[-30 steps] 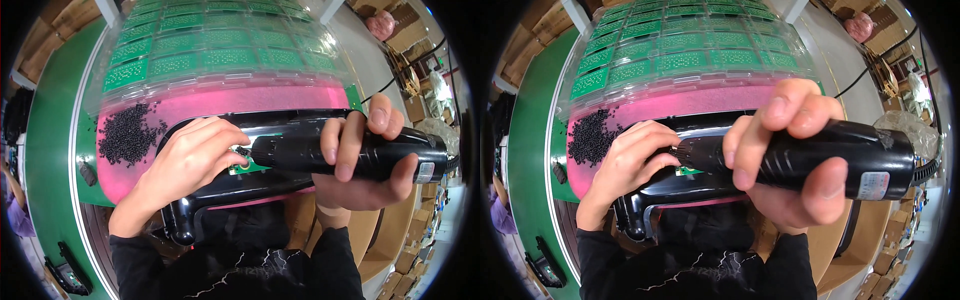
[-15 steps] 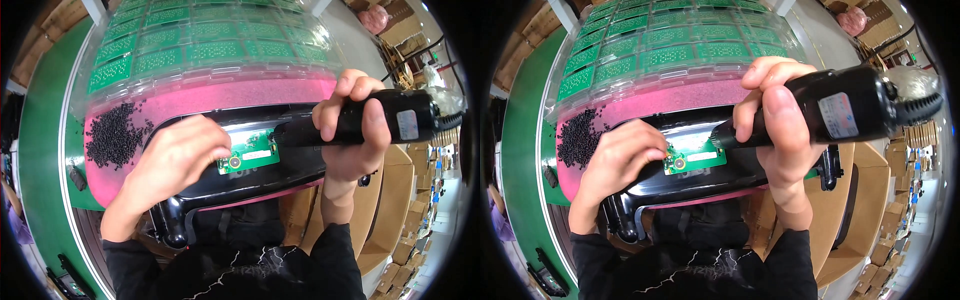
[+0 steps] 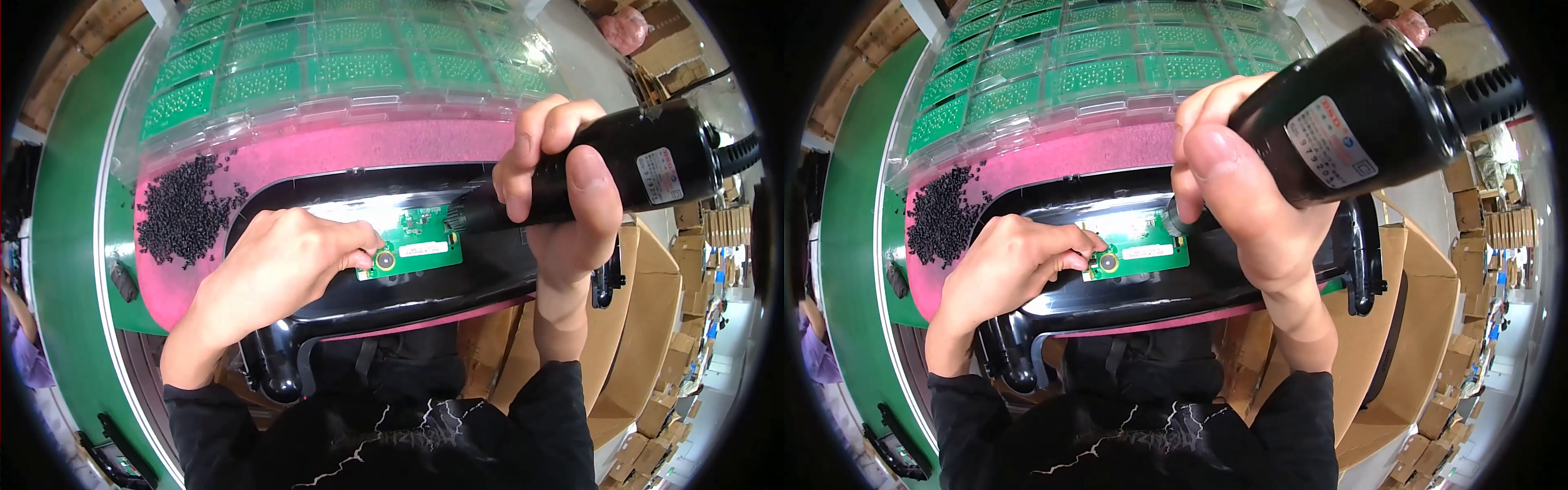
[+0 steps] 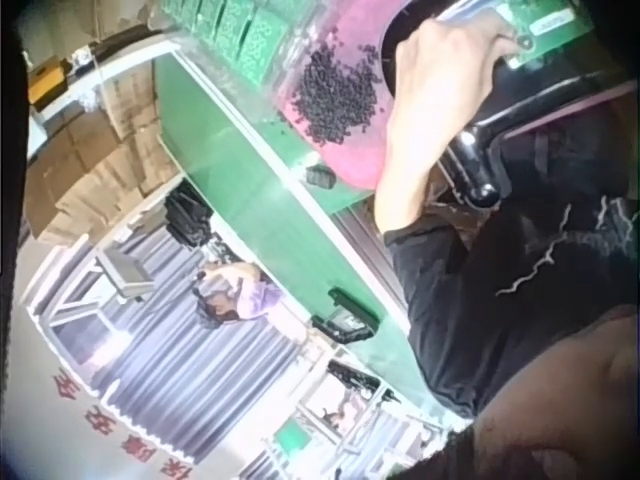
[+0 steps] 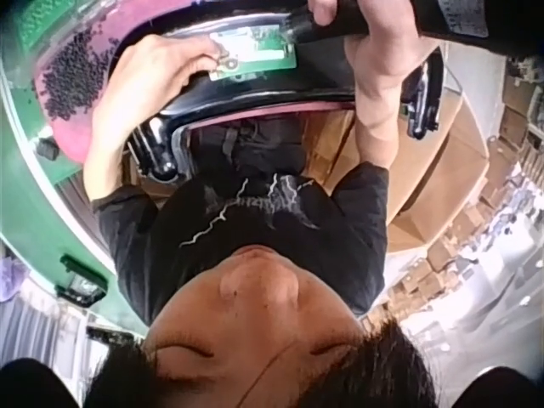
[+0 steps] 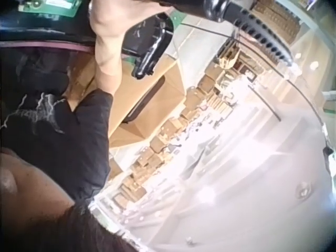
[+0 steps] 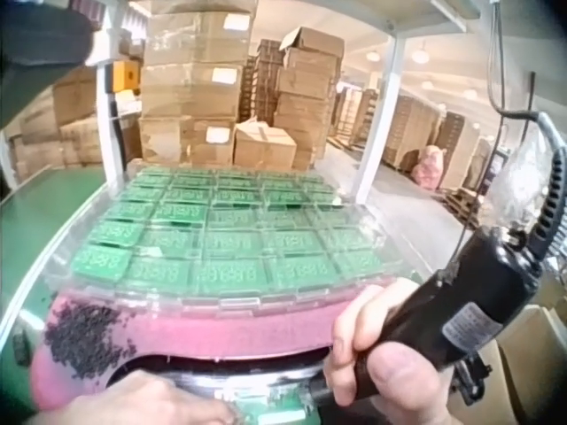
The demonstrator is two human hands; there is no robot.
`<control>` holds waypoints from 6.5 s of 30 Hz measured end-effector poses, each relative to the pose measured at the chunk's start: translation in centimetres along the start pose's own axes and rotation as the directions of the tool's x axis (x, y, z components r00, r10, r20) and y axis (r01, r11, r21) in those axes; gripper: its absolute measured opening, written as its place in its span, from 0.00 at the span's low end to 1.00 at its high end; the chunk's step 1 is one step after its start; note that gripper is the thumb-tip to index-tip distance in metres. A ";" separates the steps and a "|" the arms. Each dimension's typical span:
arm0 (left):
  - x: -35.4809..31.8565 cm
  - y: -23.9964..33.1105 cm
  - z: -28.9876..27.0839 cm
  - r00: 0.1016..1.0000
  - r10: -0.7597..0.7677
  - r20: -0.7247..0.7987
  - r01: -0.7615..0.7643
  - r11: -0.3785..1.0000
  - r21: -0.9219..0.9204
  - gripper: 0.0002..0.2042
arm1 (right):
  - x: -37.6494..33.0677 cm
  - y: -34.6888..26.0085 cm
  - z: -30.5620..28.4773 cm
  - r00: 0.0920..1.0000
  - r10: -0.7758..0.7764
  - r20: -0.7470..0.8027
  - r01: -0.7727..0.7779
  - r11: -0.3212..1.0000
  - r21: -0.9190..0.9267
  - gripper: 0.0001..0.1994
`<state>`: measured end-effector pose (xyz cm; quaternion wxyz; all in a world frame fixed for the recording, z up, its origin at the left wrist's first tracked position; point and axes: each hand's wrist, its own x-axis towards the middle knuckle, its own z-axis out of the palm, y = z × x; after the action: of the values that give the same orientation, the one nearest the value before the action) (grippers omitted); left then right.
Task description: The recorder is assembling electronic circuit boards into plastic housings and securing them with screws using an electric screwdriver.
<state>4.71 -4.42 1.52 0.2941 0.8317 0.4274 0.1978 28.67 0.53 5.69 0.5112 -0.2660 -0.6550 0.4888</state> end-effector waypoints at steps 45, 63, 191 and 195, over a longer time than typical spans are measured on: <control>-0.3 -0.7 -0.4 0.991 -0.002 -0.136 -0.046 0.938 -0.345 0.06 | -1.2 -2.1 4.5 0.896 -0.423 -0.137 0.428 0.734 0.527 0.16; -0.5 -0.9 -0.3 0.940 -0.081 -0.332 0.076 0.997 -0.027 0.05 | -1.0 -0.2 5.8 0.995 -0.084 -0.052 0.090 0.989 0.118 0.19; 0.0 -2.2 -1.1 0.886 0.271 -0.376 -0.371 0.901 -0.226 0.36 | -3.3 -3.8 0.9 0.980 -0.186 0.068 0.169 0.966 0.198 0.20; -0.1 -2.0 -1.0 0.844 0.147 -0.516 -0.328 0.902 -0.280 0.14 | -4.1 -2.9 1.1 0.986 -0.066 -0.150 0.083 0.991 0.107 0.20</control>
<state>2.85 -3.24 0.96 0.2968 0.7353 0.3355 0.5086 29.48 -4.41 6.69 0.5900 -0.2470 -0.5965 0.4848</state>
